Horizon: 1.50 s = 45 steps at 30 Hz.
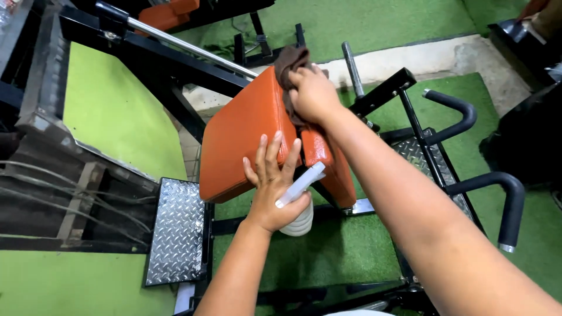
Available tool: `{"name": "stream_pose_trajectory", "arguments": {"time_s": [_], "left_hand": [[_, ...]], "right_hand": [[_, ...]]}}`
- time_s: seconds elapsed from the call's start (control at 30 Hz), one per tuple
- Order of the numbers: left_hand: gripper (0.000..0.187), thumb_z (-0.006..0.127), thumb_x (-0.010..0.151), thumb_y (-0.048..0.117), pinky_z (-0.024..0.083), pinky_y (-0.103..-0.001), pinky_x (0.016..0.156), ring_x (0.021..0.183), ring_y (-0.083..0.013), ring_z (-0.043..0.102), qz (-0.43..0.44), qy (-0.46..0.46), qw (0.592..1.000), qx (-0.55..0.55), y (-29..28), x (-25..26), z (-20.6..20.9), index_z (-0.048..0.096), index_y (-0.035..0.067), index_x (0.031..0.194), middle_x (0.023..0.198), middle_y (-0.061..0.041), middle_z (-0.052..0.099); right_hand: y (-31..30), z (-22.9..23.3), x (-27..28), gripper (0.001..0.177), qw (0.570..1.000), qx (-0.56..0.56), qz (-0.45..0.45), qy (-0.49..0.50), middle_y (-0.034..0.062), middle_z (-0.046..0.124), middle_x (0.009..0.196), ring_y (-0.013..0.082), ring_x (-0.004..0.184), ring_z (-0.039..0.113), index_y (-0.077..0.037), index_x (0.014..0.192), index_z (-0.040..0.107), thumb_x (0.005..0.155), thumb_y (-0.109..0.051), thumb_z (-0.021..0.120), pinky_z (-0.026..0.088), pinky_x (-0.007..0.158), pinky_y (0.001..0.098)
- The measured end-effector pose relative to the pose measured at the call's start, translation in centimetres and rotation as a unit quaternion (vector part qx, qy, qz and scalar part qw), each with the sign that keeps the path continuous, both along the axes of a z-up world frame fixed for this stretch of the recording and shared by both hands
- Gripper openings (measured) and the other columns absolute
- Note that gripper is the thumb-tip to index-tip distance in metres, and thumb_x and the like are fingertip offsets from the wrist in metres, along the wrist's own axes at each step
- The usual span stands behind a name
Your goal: Cleaning and wiping down various gym machines using a spray bottle and a cloth.
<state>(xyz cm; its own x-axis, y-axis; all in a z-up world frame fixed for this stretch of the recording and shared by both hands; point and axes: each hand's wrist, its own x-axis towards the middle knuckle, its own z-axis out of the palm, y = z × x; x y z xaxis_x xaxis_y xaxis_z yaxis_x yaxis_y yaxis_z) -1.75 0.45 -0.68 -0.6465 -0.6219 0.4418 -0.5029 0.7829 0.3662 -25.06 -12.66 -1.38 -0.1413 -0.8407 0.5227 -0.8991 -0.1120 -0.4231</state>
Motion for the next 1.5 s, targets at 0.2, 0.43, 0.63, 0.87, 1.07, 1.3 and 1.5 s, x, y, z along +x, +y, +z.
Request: {"name": "stream_pose_trajectory", "arguments": {"time_s": [0.2, 0.43, 0.63, 0.87, 1.07, 1.3, 1.5], "left_hand": [[0.11, 0.074, 0.067, 0.04, -0.009, -0.073, 0.117, 0.161, -0.0406, 0.004, -0.009, 0.017, 1.0, 0.013, -0.2, 0.2, -0.4, 0.024, 0.022, 0.164, 0.172, -0.013, 0.016], [0.107, 0.072, 0.068, 0.044, -0.011, -0.072, 0.118, 0.16, -0.0406, 0.004, -0.004, 0.016, 1.0, 0.017, -0.4, 0.0, -0.5, 0.029, 0.021, 0.162, 0.171, -0.013, 0.018], [0.1, 0.073, 0.071, 0.047, -0.011, -0.071, 0.119, 0.161, -0.0398, 0.003, 0.002, 0.008, 1.0, 0.014, -0.3, 0.1, -0.3, 0.035, 0.025, 0.161, 0.171, -0.012, 0.018], [0.1, 0.075, 0.068, 0.042, -0.01, -0.072, 0.117, 0.159, -0.041, 0.002, 0.007, -0.015, 1.0, 0.005, -0.3, -0.6, -0.1, 0.037, 0.026, 0.158, 0.17, -0.013, 0.016], [0.1, 0.077, 0.067, 0.04, -0.009, -0.073, 0.117, 0.158, -0.0414, 0.002, 0.016, -0.025, 1.0, -0.005, -0.5, -0.8, -0.2, 0.038, 0.027, 0.157, 0.169, -0.013, 0.015], [0.093, 0.074, 0.066, 0.041, -0.008, -0.072, 0.117, 0.159, -0.0389, 0.001, 0.017, -0.012, 1.0, -0.01, -0.1, -1.0, -0.4, 0.045, 0.028, 0.153, 0.17, -0.012, 0.015], [0.094, 0.074, 0.065, 0.039, -0.008, -0.073, 0.116, 0.159, -0.0384, 0.001, 0.018, -0.004, 1.0, -0.006, 0.2, -0.9, -0.5, 0.045, 0.028, 0.154, 0.17, -0.011, 0.014]], "right_hand": [[10.9, 1.4, 2.3, 0.035, 0.994, -0.023, 0.103, 0.008, 0.0205, 0.065, 0.125, 0.0429, 0.129, 0.055, -0.004, 0.117, 0.068, 0.084, -0.015, 0.07, 0.041, 0.117, 0.0502], [7.1, -0.6, 0.3, 0.05, 0.987, -0.073, 0.126, -0.074, 0.0242, 0.062, 0.124, 0.0468, 0.129, 0.048, 0.0, 0.117, 0.068, 0.078, -0.029, 0.08, 0.038, 0.11, 0.0494], [1.5, -3.3, -2.7, 0.051, 0.947, -0.088, 0.175, -0.256, 0.0212, 0.059, 0.138, 0.037, 0.134, 0.053, 0.0, 0.133, 0.061, 0.096, -0.034, 0.069, 0.038, 0.116, 0.0426], [-1.1, -19.0, -8.1, 0.037, 0.912, 0.083, 0.118, -0.384, 0.0204, 0.073, 0.106, 0.0315, 0.095, 0.068, -0.005, 0.123, 0.066, 0.101, -0.033, 0.054, 0.052, 0.086, 0.0421], [4.3, -40.4, -8.6, 0.045, 0.941, 0.199, 0.023, -0.272, 0.0222, 0.074, 0.092, 0.035, 0.081, 0.072, -0.003, 0.112, 0.075, 0.098, -0.036, 0.047, 0.055, 0.072, 0.0462], [16.4, -17.1, -0.1, 0.043, 0.749, 0.158, -0.099, -0.636, 0.0282, 0.071, 0.095, 0.0443, 0.077, 0.068, 0.001, 0.126, 0.064, 0.101, -0.03, 0.047, 0.053, 0.066, 0.0493], [20.2, -6.2, 3.5, 0.053, 0.92, -0.143, 0.128, -0.341, 0.0258, 0.062, 0.135, 0.0391, 0.125, 0.058, 0.007, 0.138, 0.053, 0.086, -0.003, 0.062, 0.044, 0.104, 0.0449]]}}
